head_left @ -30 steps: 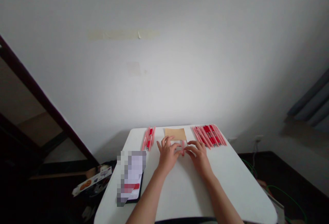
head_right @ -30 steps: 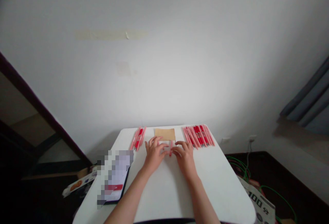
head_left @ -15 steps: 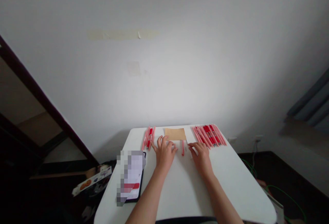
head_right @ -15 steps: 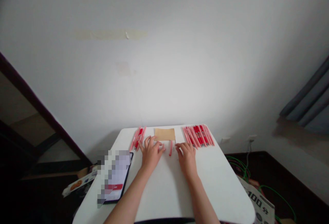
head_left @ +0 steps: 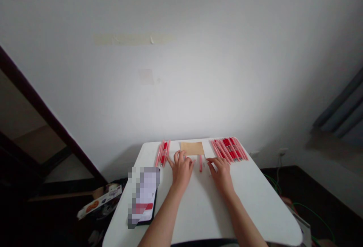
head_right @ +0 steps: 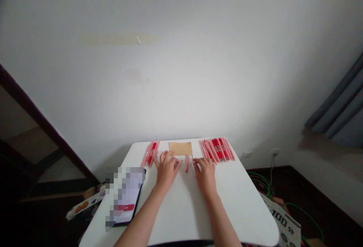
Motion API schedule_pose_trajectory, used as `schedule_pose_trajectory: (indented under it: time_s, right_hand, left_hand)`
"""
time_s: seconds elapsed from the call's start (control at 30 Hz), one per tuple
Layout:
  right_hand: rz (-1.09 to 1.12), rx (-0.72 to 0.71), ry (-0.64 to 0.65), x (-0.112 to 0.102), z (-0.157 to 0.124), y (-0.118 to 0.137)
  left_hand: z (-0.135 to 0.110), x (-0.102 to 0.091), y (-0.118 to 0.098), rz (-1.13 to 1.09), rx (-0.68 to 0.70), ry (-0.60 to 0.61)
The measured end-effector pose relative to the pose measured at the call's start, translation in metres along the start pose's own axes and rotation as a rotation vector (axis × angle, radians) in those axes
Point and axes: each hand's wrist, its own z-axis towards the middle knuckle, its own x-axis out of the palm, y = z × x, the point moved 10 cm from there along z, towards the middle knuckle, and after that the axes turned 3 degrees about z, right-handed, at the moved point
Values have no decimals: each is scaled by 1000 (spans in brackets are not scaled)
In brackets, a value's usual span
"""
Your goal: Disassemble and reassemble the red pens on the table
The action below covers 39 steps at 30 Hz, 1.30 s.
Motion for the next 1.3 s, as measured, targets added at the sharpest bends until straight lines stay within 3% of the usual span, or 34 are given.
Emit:
schedule_pose_trajectory:
  time_s: [0.47,0.97,1.3]
  right_hand:
    - [-21,-5,15,-1,0,5]
    - [-15,-29,44,5,-1,3]
    - [-24,-42,48,6,-2,6]
  left_hand:
    - [0,-1,1,-218,-43,39]
    - [-2,0,-9,-279,9,86]
    - [-3,5,-10,-274,30,55]
